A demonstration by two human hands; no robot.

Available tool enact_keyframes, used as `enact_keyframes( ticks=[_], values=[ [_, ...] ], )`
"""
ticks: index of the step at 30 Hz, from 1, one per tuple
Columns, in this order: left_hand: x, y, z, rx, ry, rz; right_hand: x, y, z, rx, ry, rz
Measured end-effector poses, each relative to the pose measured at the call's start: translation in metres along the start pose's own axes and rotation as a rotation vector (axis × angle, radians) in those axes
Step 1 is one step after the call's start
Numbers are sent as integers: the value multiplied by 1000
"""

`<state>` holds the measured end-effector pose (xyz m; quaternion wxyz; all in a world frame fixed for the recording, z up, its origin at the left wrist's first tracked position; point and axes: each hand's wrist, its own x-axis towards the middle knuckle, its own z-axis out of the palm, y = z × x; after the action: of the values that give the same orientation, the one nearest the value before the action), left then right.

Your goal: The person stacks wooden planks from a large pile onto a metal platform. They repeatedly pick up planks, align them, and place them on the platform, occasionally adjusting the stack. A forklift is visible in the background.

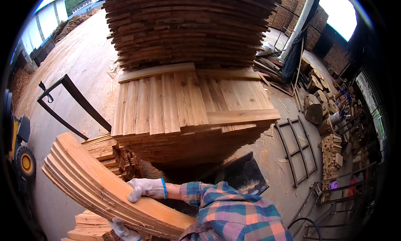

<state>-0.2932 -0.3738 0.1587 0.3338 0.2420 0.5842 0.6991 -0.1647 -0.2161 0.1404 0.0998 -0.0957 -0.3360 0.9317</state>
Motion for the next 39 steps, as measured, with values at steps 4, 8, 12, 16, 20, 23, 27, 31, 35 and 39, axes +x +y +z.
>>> enact_keyframes(
  ticks=[4,8,12,16,20,23,27,31,35,39],
  values=[
    [23,-26,164,-71,-317,-101,-133,-90,-89,15,254,-289],
    [42,-70,342,-199,-619,-325,-273,-170,-177,-20,546,-393],
    [53,-142,496,-122,-713,-609,-397,-222,-241,-41,973,-521],
    [65,-193,599,131,-710,-696,-497,-257,-321,-150,1307,-469],
    [94,-223,614,808,-689,-353,-592,-260,-372,-234,1529,-337],
    [113,-227,594,786,-697,-269,-627,-251,-406,-195,1507,-403],
    [109,-214,594,1157,-502,102,-615,-248,-405,-236,1526,-394],
    [114,-173,598,1329,-536,-6,-610,-249,-405,-175,1537,-378],
    [132,-204,571,763,-613,-354,-603,-253,-394,-103,1557,-429],
    [129,-208,583,1260,-649,98,-609,-246,-401,-130,1565,-430]
  ],
)
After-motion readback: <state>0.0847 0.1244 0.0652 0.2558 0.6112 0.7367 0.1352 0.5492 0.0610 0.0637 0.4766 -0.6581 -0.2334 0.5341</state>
